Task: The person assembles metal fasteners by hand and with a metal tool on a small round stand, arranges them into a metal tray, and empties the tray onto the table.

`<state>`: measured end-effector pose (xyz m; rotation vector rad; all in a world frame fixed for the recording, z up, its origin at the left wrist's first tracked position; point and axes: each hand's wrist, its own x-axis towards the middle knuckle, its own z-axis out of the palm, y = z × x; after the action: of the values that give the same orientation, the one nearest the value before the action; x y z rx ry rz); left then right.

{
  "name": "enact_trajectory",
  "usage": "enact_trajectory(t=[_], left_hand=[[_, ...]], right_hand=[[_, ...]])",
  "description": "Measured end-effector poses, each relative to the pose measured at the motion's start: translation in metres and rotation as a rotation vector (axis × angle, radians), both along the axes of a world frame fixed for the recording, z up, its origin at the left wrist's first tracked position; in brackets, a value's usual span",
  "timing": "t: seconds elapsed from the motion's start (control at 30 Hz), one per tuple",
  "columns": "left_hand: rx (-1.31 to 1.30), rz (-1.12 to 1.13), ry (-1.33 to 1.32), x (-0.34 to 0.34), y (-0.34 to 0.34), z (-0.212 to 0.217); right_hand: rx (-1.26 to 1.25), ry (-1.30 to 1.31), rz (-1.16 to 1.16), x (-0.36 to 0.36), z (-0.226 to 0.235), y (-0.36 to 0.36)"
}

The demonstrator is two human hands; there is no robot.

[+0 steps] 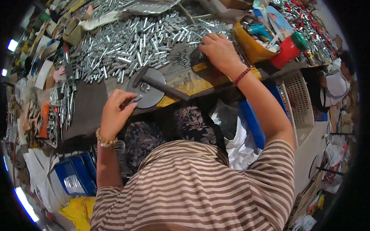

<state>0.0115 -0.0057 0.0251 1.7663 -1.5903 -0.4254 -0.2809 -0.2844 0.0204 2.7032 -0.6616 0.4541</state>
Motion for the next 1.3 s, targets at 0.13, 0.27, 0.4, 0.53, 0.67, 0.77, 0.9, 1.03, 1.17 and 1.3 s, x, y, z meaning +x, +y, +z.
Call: enact_trajectory(t=[0.13, 0.27, 0.4, 0.53, 0.67, 0.77, 0.9, 1.03, 1.17, 1.3], left_hand=[[-0.036, 0.075, -0.069, -0.009, -0.006, -0.006], [-0.019, 0.108, -0.059, -0.010, -0.003, -0.015], [-0.076, 0.127, -0.042, -0.013, -0.001, -0.015], [-0.117, 0.133, -0.032, -0.013, 0.000, -0.018], [-0.132, 0.133, -0.022, -0.012, 0.002, -0.020], [-0.143, 0.116, -0.140, -0.012, 0.002, -0.019], [-0.131, 0.121, -0.102, -0.011, 0.001, -0.017], [-0.085, 0.099, -0.013, -0.009, 0.002, -0.017], [-0.089, 0.100, 0.035, -0.008, 0.004, -0.022], [-0.097, 0.113, 0.070, -0.009, 0.003, -0.023]], right_hand=[[0.056, -0.145, 0.057, 0.010, 0.005, 0.019], [0.685, -0.648, -0.034, 0.043, 0.019, 0.080], [1.181, -0.706, 0.000, 0.073, 0.019, 0.142], [0.944, -0.563, 0.135, 0.085, -0.001, 0.155], [0.500, -0.338, 0.213, 0.082, -0.006, 0.158], [0.397, -0.299, 0.179, 0.087, -0.007, 0.160], [0.357, -0.336, 0.221, 0.091, -0.005, 0.157], [0.388, -0.370, 0.204, 0.092, -0.010, 0.154], [0.424, -0.387, 0.224, 0.093, -0.008, 0.154], [0.432, -0.386, 0.228, 0.094, -0.010, 0.151]])
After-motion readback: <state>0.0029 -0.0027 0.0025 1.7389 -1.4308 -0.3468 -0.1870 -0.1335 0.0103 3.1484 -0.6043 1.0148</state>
